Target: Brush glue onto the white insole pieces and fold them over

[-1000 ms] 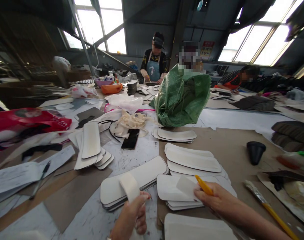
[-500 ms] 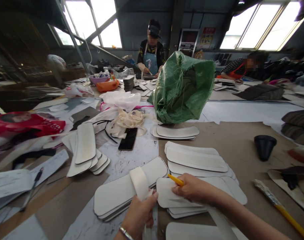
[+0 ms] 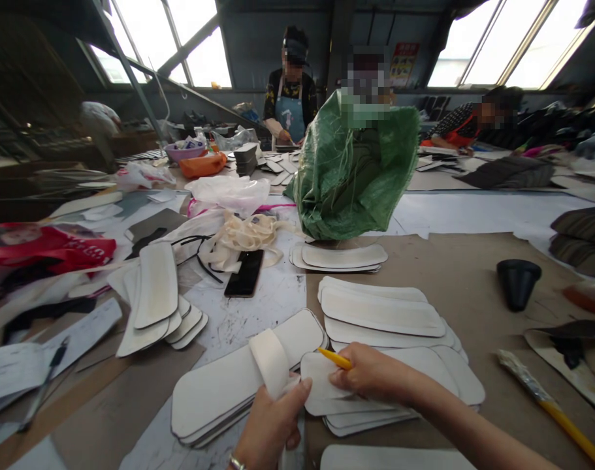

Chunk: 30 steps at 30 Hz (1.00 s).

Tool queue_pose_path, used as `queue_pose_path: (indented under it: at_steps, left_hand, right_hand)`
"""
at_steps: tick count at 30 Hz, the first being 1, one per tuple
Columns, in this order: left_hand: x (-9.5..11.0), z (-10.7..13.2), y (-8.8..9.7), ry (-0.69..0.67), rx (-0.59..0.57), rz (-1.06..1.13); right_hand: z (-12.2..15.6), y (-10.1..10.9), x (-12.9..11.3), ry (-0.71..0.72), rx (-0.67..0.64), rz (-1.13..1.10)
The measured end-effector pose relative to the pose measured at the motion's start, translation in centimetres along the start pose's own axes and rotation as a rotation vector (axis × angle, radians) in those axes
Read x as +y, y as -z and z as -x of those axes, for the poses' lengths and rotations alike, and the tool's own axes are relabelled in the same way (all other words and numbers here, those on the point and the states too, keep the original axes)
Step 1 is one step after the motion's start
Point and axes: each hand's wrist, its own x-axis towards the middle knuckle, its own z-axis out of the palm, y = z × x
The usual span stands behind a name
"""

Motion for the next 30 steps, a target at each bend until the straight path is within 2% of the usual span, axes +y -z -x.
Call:
queue_pose_path:
  at_steps: [5, 8, 11, 16, 19, 23, 30]
  left_hand:
    - [-0.2, -0.2, -0.3, -0.038, 0.039, -0.073]
    - [-0.3, -0.1, -0.1, -0.054, 0.041, -0.097]
    - [-0.2, 0.3, 0.1, -0.068, 0.048, -0.106]
    - [-0.1, 0.9, 0.2, -0.082, 0.073, -0.105]
    - [-0.1, 1.0, 0.1, -0.087, 0.082, -0.149]
    - [-0.2, 0.9, 0.2, -0.087, 0.095, -0.235]
    - [-0.2, 0.5, 0.2, -0.069, 0.07, -0.355]
  right_hand:
    - [0.4, 0.0, -0.4, -0.016, 0.058, 0.094]
    - [2.3, 0.9, 0.1, -0.058, 0.109, 0.156]
    - [5.4, 2.0, 2.3, -0.15, 0.163, 0.218]
    - [9.0, 2.3, 7.3, -0.268, 0.385, 0.308]
    - [9.1, 1.5, 8.4, -0.336, 0.459, 0.39]
    - [8.2, 0.4, 8.0, -0.416, 0.488, 0.466]
    - [7.4, 0.0, 8.4, -0.402, 0.501, 0.485]
